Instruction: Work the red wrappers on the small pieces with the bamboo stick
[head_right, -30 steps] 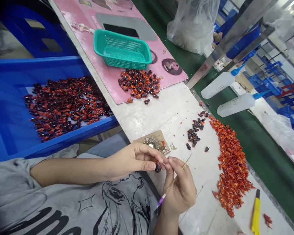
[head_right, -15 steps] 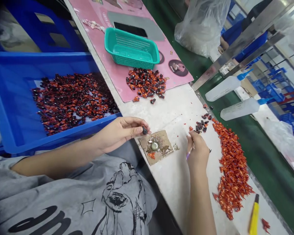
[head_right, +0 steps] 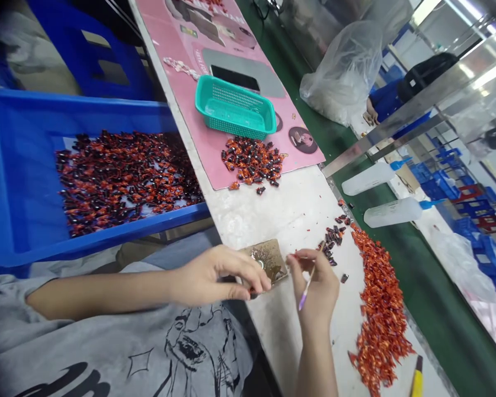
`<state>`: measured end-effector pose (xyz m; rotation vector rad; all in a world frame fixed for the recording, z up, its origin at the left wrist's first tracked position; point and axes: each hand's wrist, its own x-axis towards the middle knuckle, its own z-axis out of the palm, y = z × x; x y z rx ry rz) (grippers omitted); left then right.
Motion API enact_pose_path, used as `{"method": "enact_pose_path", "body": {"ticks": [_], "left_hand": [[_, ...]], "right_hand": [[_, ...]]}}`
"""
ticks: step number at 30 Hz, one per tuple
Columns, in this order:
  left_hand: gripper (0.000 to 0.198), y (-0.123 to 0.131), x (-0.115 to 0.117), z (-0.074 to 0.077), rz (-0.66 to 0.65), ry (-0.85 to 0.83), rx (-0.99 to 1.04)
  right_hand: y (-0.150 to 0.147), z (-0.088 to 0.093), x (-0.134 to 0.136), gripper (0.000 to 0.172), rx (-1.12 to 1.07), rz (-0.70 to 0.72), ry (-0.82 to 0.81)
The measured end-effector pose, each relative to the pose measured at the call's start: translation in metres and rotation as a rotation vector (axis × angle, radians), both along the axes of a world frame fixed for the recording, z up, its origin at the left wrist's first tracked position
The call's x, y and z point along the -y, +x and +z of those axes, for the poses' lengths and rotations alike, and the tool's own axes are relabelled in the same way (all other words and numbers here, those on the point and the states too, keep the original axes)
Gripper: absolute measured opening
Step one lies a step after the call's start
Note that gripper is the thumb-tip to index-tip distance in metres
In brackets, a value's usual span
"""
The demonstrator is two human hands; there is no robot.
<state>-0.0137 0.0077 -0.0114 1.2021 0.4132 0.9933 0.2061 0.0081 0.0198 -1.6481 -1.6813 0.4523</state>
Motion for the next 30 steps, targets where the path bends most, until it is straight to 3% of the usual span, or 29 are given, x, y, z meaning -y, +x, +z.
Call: {"method": "enact_pose_path", "body": {"ticks": [2,5,10,16,21,25,30], "left_hand": [[0.013,0.006,0.003,0.000,0.031,0.229,-0.061],[0.020,0.011,0.006,-0.001,0.121,0.406,-0.119],[0.020,0.010,0.010,-0.002,0.216,0.477,-0.204],[0.021,0.010,0.013,0.001,0.308,0.506,-0.252],[0.018,0.014,0.015,0.003,0.259,0.376,-0.216],[0.012,0.015,0.017,0.003,0.269,0.230,-0.180],[0.016,0.015,0.017,0.007,0.091,-0.170,-0.028]], "right_hand": [[-0.013,0.000,0.021,0.027,-0.074,0.011,-0.060],[-0.020,-0.004,0.040,0.027,-0.185,0.020,-0.128],[-0.024,-0.008,0.051,0.027,-0.337,0.002,-0.185],[-0.034,-0.004,0.052,0.023,-0.369,-0.090,-0.141],[-0.035,-0.003,0.055,0.017,-0.372,-0.113,-0.051],[-0.038,-0.003,0.059,0.006,-0.428,-0.010,0.084],[-0.036,-0.007,0.062,0.026,-0.475,0.101,0.208]]}}
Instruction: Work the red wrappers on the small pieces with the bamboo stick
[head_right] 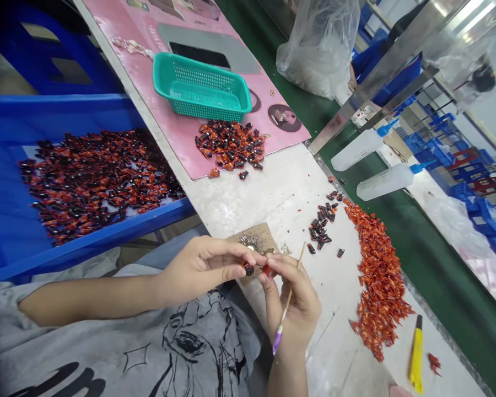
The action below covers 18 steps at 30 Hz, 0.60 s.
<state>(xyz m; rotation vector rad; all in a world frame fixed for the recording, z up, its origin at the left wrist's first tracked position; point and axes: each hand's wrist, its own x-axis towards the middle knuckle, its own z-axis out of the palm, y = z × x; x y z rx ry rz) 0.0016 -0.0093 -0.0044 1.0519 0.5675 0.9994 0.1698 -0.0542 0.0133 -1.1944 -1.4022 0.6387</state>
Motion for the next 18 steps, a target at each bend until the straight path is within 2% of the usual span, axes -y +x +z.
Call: {"method": "enact_pose_path", "body": {"ticks": [3,6,11,18], "left_hand": [[0.029,0.001,-0.001,0.004,-0.119,-0.210,0.124],[0.029,0.001,0.000,0.008,-0.148,-0.266,0.209],[0.012,0.001,0.003,0.011,-0.002,-0.036,0.230],[0.006,-0.001,0.002,0.012,0.130,0.254,0.075]], "right_hand": [[0.002,-0.006,0.001,0.031,-0.045,0.036,0.076],[-0.001,-0.011,0.001,0.024,-0.133,0.038,0.134],[-0.014,-0.010,0.003,0.018,-0.226,0.058,0.189],[-0.021,-0.001,0.009,0.018,-0.111,0.019,0.178]]}}
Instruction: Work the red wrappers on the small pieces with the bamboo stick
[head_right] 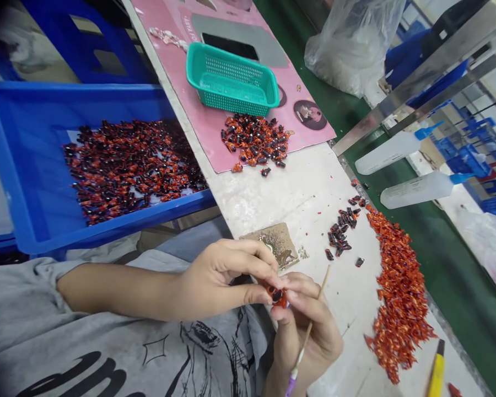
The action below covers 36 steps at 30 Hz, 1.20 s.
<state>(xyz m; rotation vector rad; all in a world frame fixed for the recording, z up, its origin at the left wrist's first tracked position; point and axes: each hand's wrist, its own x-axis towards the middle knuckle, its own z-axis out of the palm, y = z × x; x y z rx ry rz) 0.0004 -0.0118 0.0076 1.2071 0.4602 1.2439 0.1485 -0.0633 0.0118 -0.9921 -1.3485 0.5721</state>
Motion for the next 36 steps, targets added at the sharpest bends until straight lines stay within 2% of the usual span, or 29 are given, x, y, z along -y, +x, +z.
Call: {"method": "enact_pose_path", "body": {"ticks": [3,6,9,12,14,16,20,22,24,27,32,36], "left_hand": [[0.007,0.001,0.000,-0.002,0.012,-0.025,-0.001],[0.007,0.003,0.001,-0.004,-0.007,-0.138,0.037],[0.012,0.005,0.003,-0.004,-0.044,-0.261,0.073],[0.024,0.007,0.004,-0.004,-0.062,-0.300,0.062],[0.027,0.006,0.003,-0.006,-0.042,-0.224,0.018],[0.025,0.003,-0.001,-0.007,0.003,-0.055,-0.067],[0.008,-0.010,-0.013,-0.010,0.047,0.475,-0.357],[0.014,-0.015,-0.017,-0.009,0.074,0.739,-0.539],[0.020,-0.019,-0.020,-0.009,0.121,0.901,-0.626],[0.024,-0.019,-0.020,-0.008,0.148,0.956,-0.545],[0.023,-0.017,-0.018,-0.010,0.112,0.908,-0.405],[0.015,-0.015,-0.020,-0.013,0.141,0.833,-0.324]], "right_hand": [[0.000,-0.001,0.003,0.023,0.135,-0.070,0.020],[0.001,-0.005,0.008,0.031,0.287,-0.150,0.037],[0.003,-0.010,0.013,0.037,0.383,-0.144,0.049],[0.002,-0.011,0.016,0.048,0.409,-0.135,0.050],[-0.001,-0.010,0.016,0.051,0.424,-0.164,0.071],[-0.004,-0.009,0.015,0.050,0.452,-0.200,0.088],[-0.007,-0.005,0.016,0.041,0.524,-0.203,0.074],[-0.007,-0.003,0.017,0.034,0.560,-0.164,0.057],[-0.007,0.001,0.017,0.027,0.585,-0.119,0.028],[-0.007,0.008,0.018,0.026,0.618,-0.066,-0.004],[-0.006,0.020,0.017,0.025,0.661,-0.012,-0.006],[0.000,0.017,0.017,0.037,0.554,0.020,-0.047]]}}
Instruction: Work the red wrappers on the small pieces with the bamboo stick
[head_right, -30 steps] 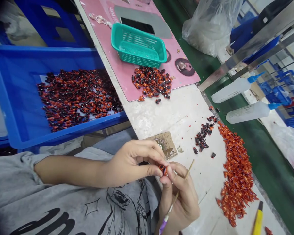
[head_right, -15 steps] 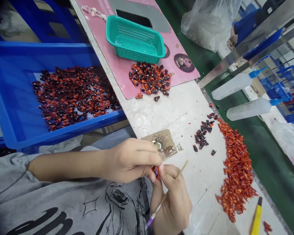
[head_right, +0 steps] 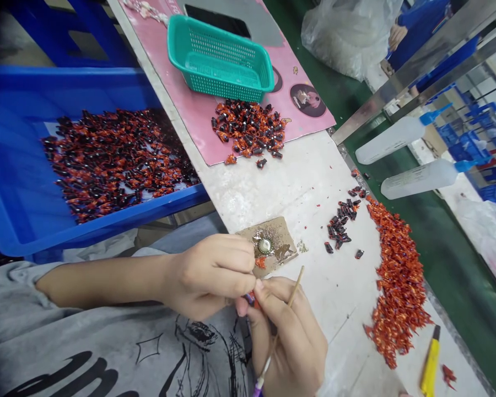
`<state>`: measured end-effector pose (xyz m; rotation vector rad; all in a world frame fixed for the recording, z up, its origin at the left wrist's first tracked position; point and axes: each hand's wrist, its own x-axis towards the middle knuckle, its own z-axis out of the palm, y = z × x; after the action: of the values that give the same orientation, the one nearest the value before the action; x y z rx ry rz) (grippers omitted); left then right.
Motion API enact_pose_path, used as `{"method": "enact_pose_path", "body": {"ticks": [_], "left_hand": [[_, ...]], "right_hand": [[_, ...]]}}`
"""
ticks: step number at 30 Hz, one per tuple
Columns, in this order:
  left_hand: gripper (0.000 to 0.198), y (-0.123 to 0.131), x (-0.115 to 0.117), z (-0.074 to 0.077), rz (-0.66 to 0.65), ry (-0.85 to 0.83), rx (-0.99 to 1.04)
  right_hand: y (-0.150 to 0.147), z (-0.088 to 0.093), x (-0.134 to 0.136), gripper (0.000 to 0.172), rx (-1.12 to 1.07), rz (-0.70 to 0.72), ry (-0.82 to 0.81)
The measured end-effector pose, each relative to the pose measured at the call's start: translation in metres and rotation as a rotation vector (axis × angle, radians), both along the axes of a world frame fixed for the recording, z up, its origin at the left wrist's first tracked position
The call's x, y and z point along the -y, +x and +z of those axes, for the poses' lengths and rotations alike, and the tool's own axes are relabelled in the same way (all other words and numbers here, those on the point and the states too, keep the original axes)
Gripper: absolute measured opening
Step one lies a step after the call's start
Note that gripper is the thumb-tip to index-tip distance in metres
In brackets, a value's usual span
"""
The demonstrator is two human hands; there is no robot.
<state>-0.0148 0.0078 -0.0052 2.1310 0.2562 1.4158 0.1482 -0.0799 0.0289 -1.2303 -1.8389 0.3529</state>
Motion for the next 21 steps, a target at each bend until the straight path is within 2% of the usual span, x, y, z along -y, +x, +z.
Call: {"method": "enact_pose_path", "body": {"ticks": [2,5,7,12,17,21], "left_hand": [[0.014,0.001,-0.001,-0.001,-0.002,-0.043,0.054],[0.023,0.003,-0.001,-0.002,-0.019,-0.080,0.098],[0.026,0.004,0.000,-0.003,-0.032,-0.094,0.109],[0.020,0.003,0.001,-0.004,-0.077,-0.161,0.125],[0.017,0.003,0.001,-0.006,-0.080,-0.208,0.117],[0.013,-0.001,-0.001,-0.002,-0.121,-0.259,0.075]], "right_hand": [[0.004,-0.004,0.000,0.041,-0.046,0.002,-0.043],[0.009,-0.010,0.001,0.044,-0.101,0.003,-0.091],[0.009,-0.013,0.001,0.042,-0.150,-0.020,-0.100],[0.005,-0.016,0.001,0.031,-0.248,-0.047,-0.143],[0.005,-0.017,0.000,0.033,-0.235,-0.010,-0.130],[0.003,-0.011,-0.005,0.032,-0.173,0.012,-0.084]]}}
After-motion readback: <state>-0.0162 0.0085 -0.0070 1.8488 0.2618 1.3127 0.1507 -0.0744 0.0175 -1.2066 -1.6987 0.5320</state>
